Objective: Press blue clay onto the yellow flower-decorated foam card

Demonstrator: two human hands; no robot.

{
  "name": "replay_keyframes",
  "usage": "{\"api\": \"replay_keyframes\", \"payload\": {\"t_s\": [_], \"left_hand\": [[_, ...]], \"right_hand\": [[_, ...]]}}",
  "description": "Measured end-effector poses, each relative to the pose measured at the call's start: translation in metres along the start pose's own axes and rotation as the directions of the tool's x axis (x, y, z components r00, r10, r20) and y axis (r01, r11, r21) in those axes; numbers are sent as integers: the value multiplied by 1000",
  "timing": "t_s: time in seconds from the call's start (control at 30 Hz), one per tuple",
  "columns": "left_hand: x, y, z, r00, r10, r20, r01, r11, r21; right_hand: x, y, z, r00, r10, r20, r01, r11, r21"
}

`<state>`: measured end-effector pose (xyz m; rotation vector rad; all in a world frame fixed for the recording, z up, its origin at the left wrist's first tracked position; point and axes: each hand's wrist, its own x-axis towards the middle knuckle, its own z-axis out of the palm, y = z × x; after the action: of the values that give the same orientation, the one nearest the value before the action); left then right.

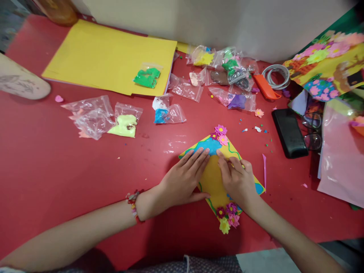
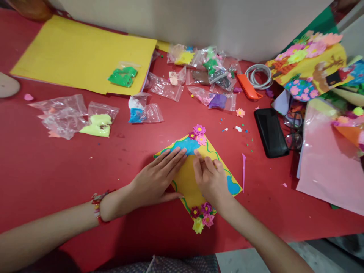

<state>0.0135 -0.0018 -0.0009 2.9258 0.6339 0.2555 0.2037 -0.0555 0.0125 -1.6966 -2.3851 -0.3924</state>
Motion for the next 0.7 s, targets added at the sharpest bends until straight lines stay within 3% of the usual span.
{"api": "replay_keyframes", "payload": {"t_s": [0.2,0.33,0.43,0.57,0.7], "left_hand": [[1,-3,-2,1000,12,-29,-13,999,-46],[2,-6,-4,999,17,-40,-20,997,-68],[3,-7,-5,998,21,-51,-24,998,-61],[2,-6,-5,998,26,-52,-29,999,-44],[2,-6,-4,999,16,-34,-18,998,-58]], "right_hand": [[3,11,-11,988,123,-94,-107,981,160],[-3,9,-11,999,-8,-40,19,962,272],[-8,5,-6,997,-76,-27,80,975,207],[-10,3,-5,999,-32,0,32,995,95],[-9,3,-5,1000,-5,-21,7,995,97]]}}
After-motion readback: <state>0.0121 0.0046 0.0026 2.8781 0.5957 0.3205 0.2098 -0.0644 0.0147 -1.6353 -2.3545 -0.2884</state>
